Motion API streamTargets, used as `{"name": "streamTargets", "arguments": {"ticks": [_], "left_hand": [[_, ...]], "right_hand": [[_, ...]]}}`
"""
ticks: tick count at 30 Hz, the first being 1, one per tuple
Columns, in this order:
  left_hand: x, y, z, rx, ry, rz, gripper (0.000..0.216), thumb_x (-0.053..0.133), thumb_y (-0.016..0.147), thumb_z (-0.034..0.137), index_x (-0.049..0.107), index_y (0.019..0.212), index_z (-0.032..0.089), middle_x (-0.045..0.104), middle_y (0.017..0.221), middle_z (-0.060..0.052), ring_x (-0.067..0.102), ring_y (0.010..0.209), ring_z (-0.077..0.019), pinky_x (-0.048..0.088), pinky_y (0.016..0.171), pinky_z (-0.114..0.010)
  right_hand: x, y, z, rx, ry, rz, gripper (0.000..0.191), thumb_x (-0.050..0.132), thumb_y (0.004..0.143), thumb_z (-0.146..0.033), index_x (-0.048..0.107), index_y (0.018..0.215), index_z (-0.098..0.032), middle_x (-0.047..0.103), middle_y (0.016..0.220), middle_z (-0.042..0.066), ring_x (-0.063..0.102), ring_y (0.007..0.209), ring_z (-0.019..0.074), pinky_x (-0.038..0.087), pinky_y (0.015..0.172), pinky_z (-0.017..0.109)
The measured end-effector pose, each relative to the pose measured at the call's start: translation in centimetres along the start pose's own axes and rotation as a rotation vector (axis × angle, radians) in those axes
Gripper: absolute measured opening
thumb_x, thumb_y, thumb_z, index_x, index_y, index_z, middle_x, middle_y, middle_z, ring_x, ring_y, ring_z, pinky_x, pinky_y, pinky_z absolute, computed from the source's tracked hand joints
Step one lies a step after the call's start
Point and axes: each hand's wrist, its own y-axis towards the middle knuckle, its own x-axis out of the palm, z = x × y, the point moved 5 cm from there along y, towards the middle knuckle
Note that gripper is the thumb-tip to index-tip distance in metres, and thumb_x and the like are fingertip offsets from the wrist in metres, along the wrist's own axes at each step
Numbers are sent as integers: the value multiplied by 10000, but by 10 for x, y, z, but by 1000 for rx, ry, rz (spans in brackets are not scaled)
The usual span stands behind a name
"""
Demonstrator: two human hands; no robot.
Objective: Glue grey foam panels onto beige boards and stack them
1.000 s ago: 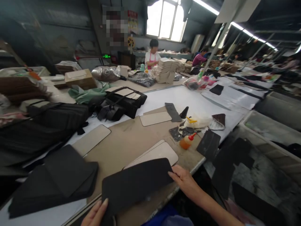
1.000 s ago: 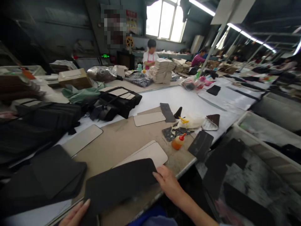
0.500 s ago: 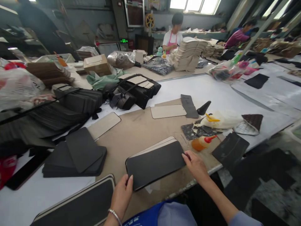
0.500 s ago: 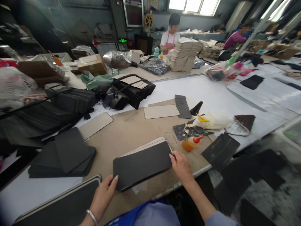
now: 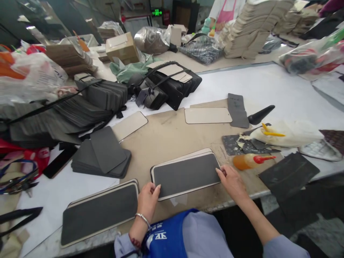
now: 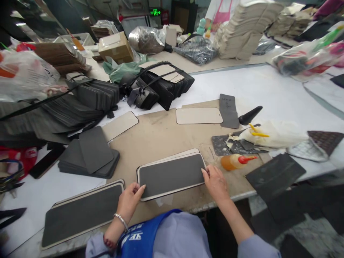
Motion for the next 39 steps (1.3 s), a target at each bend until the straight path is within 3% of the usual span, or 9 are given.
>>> {"name": "streamTargets", "arguments": {"ticks": [16, 25, 39], "left_hand": [[-1, 0, -2, -62, -141, 0, 224, 576, 697, 325, 488, 536, 197, 523, 528, 26, 499, 547, -140, 350, 557, -236], [2, 3, -8, -72, -273, 28, 223, 600, 664, 243, 453, 506, 184, 475, 500, 42, 470, 529, -124, 334, 564, -237], [3, 6, -13, -11, -291, 6, 227, 598, 672, 293, 474, 513, 188, 496, 505, 32, 476, 535, -139, 329, 564, -250]], "right_hand": [[3, 7, 6, 119, 26, -101, 247, 384, 779, -449, 424, 659, -237, 553, 663, 33, 516, 644, 190, 359, 619, 302], [8, 10, 13, 84, 38, -76, 369, 360, 726, -577, 478, 643, -237, 538, 604, 26, 521, 598, 204, 382, 596, 328], [8, 8, 9, 120, -17, -38, 342, 365, 743, -545, 449, 638, -230, 546, 627, 31, 513, 608, 193, 370, 601, 318]]}}
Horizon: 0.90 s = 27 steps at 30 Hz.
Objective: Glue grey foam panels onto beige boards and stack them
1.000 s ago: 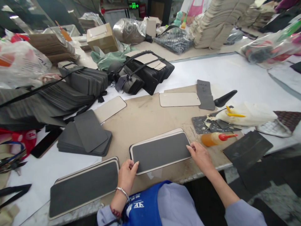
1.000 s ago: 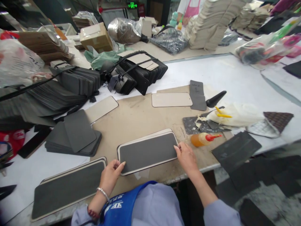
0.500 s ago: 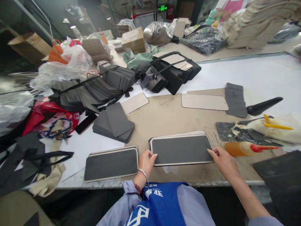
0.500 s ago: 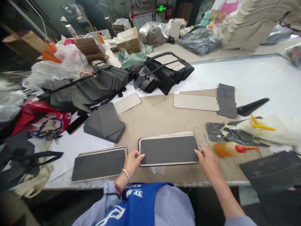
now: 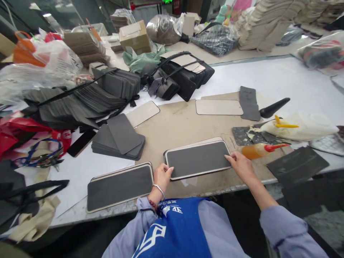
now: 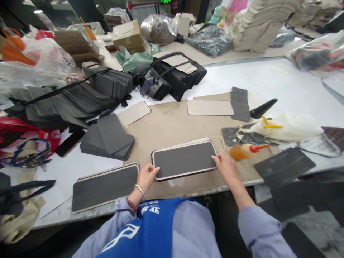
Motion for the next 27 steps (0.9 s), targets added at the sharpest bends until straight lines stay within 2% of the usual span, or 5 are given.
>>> {"name": "streamTargets", "arguments": {"ticks": [15, 18, 22, 25, 27], "left_hand": [[-5, -3, -5, 37, 184, 29, 325, 603, 685, 431, 425, 529, 208, 508, 524, 25, 503, 551, -164, 357, 564, -269], [-12, -7, -5, 206, 347, 146, 313, 540, 740, 496, 488, 644, 203, 542, 612, -10, 527, 606, -196, 400, 578, -300], [-10, -16, 23, 628, 554, 373, 390, 407, 851, 459, 577, 919, 115, 600, 886, -140, 550, 874, -267, 444, 759, -385], [14, -17, 50, 843, 629, 323, 388, 415, 870, 382, 551, 1111, 110, 551, 1154, -176, 479, 1105, -281, 392, 917, -419], [34, -12, 62, 880, 701, 215, 441, 457, 849, 390, 490, 1231, 172, 432, 1328, -157, 347, 1252, -308, 298, 1008, -480]], "right_hand": [[0, -2, -3, -51, -35, 8, 205, 465, 785, -392, 459, 673, -220, 557, 666, 30, 526, 655, 191, 358, 609, 296], [1, -3, -3, -43, -45, -1, 176, 485, 792, -357, 466, 685, -219, 562, 682, 26, 534, 677, 184, 356, 612, 284], [1, -4, -2, -29, -52, -7, 160, 496, 802, -341, 469, 700, -220, 560, 689, 19, 530, 672, 178, 343, 593, 277], [1, -5, -4, -41, -51, -7, 147, 488, 810, -330, 478, 715, -218, 560, 699, 24, 528, 686, 178, 342, 594, 277], [2, -6, -6, -56, -50, -6, 140, 480, 815, -323, 482, 724, -217, 556, 700, 26, 524, 693, 178, 348, 605, 279]]}}
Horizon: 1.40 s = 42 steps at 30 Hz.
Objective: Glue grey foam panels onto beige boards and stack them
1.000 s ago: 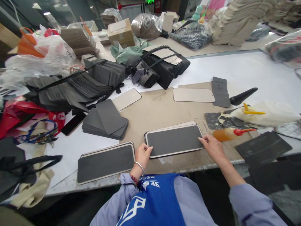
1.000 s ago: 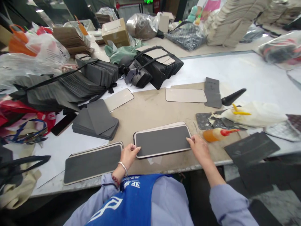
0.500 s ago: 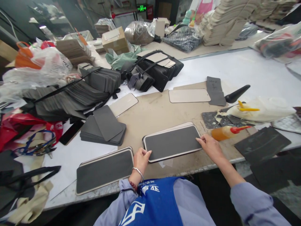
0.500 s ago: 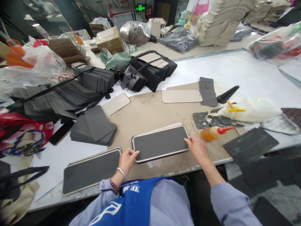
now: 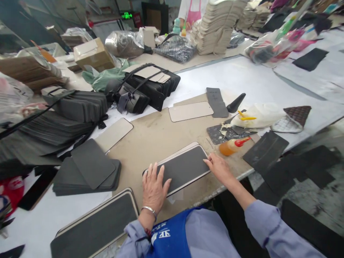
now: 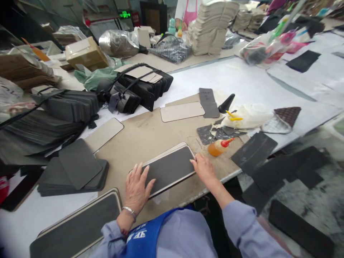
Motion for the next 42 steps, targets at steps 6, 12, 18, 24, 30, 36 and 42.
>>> {"name": "streamTargets", "arguments": {"ticks": [6, 12, 18, 24, 30, 36, 42], "left_hand": [[27, 15, 9, -2, 25, -204, 568, 465, 818, 473, 375, 1330, 244, 280, 1434, -145, 202, 1329, -331, 160, 1054, -557], [30, 13, 6, 18, 26, -198, 572, 474, 810, 464, 391, 1322, 225, 272, 1435, -158, 204, 1329, -331, 142, 1057, -560], [33, 13, 6, 33, 30, -179, 556, 477, 806, 430, 417, 1307, 196, 277, 1428, -178, 204, 1327, -340, 138, 1050, -569], [33, 13, 5, 2, -18, -215, 554, 504, 791, 422, 434, 1296, 206, 277, 1431, -166, 210, 1323, -348, 126, 1050, -575], [33, 16, 4, -35, -49, -285, 583, 534, 772, 445, 419, 1305, 240, 251, 1445, -149, 197, 1327, -354, 96, 1053, -587], [24, 18, -3, -89, -280, -257, 581, 455, 826, 419, 331, 1352, 205, 202, 1463, -134, 157, 1347, -303, 102, 1083, -555], [-3, -33, -55, -786, -639, -28, 534, 301, 890, 371, 293, 1363, 123, 318, 1419, -109, 262, 1320, -182, 231, 1102, -374]], "right_hand": [[-7, 0, 5, -19, 3, 11, 162, 485, 824, -347, 476, 732, -215, 546, 722, 39, 519, 717, 193, 391, 652, 297], [-20, 1, -48, -101, -21, 233, 486, 455, 839, -408, 434, 1213, -99, 527, 1148, 202, 440, 1100, 328, 365, 891, 471], [31, 8, -109, -517, -1, 10, 637, 447, 841, -477, 335, 1343, -101, 326, 1412, 141, 166, 1338, 268, 191, 1075, 454], [22, 29, -64, -412, -72, -22, 638, 472, 830, -467, 356, 1334, -94, 281, 1423, 183, 153, 1340, 292, 151, 1075, 506], [22, 32, -64, -426, -86, -26, 665, 479, 818, -459, 307, 1358, -112, 266, 1427, 189, 153, 1337, 312, 118, 1057, 561], [15, 38, -47, -340, 106, 41, 636, 355, 879, -417, 175, 1399, -98, 267, 1431, 173, 191, 1335, 265, 211, 1064, 490], [3, 35, 7, -118, 111, 13, 485, 250, 879, -390, 545, 1113, -85, 606, 1087, 191, 550, 1038, 267, 412, 919, 432]]}}
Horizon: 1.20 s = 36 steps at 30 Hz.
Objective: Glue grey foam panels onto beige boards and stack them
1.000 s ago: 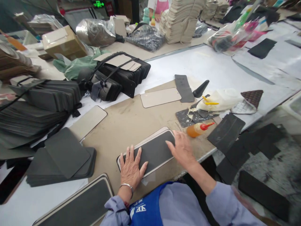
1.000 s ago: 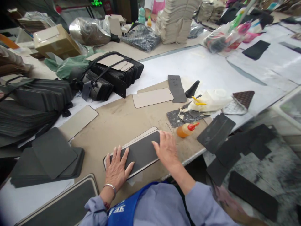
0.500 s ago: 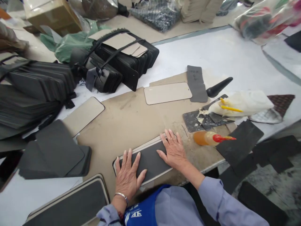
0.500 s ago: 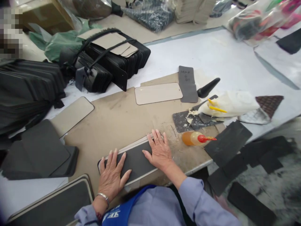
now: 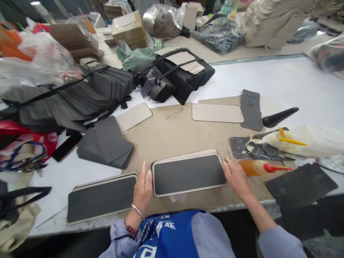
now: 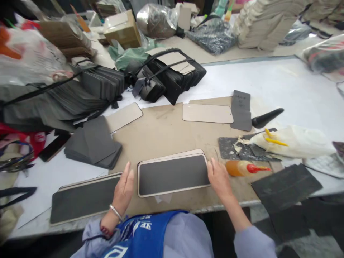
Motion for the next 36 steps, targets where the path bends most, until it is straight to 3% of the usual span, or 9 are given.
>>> {"name": "streamTargets", "arguments": {"ticks": [5, 12, 17, 22, 24, 26, 29, 33, 36], "left_hand": [[-1, -34, -33, -250, -188, -118, 510, 384, 837, 373, 480, 1239, 74, 459, 1314, -141, 394, 1249, -226, 281, 1078, -399], [6, -43, -14, -131, -312, -150, 437, 394, 785, 333, 569, 1122, 118, 578, 1198, -119, 505, 1149, -225, 361, 1021, -382], [-4, -44, -8, -75, -260, -49, 442, 461, 720, 397, 582, 1068, 153, 602, 1154, -123, 537, 1095, -252, 394, 970, -402], [3, -31, -8, -253, -433, -163, 449, 538, 615, 477, 589, 889, 124, 634, 603, -40, 593, 568, -183, 456, 531, -290], [10, -26, -5, -332, -547, -260, 402, 561, 578, 465, 581, 794, 127, 556, 479, 11, 516, 443, -129, 364, 426, -222], [14, -24, 4, -363, -612, -347, 324, 578, 557, 425, 563, 697, 133, 533, 457, 23, 474, 411, -90, 319, 408, -186], [11, -24, 25, -346, -620, -392, 240, 590, 557, 365, 523, 615, 142, 525, 450, 26, 448, 404, -66, 299, 408, -168], [-4, -27, 52, -290, -634, -388, 249, 624, 576, 354, 523, 654, 140, 509, 455, 41, 430, 411, -60, 299, 414, -163], [-20, -30, 53, -292, -634, -398, 295, 655, 585, 375, 535, 700, 132, 500, 468, 45, 407, 414, -53, 290, 414, -159]], "right_hand": [[2, -12, -5, -142, -116, 26, 475, 260, 850, -369, 597, 977, -60, 622, 1008, 230, 564, 986, 303, 402, 910, 462], [-3, -19, -19, -103, -19, 58, 423, 320, 813, -341, 579, 1046, -101, 616, 1043, 201, 547, 1023, 292, 380, 932, 486], [-3, -16, -16, -70, 66, 42, 429, 318, 806, -325, 553, 1125, -158, 614, 1106, 130, 562, 1034, 223, 443, 896, 398], [-24, -40, -18, 32, 79, 154, 406, 315, 832, -360, 560, 1048, -118, 611, 1043, 175, 560, 993, 264, 443, 855, 434], [-29, -65, -34, 24, 99, 97, 333, 339, 856, -389, 587, 873, -167, 638, 845, 116, 594, 806, 233, 478, 737, 378], [-22, -93, -64, -107, 150, -92, 301, 353, 881, -358, 561, 724, -208, 603, 690, 41, 569, 664, 179, 471, 636, 305], [-4, -127, -120, -394, 231, -283, 228, 364, 890, -251, 582, 836, -206, 613, 778, 40, 566, 760, 172, 470, 695, 295], [30, -124, -168, -613, 208, -233, 347, 456, 843, -236, 508, 1182, -181, 597, 1104, 100, 531, 1021, 224, 444, 875, 357], [50, -91, -159, -506, 156, -137, 331, 505, 797, -274, 581, 1111, -207, 608, 1116, 98, 521, 1057, 259, 413, 919, 401]]}}
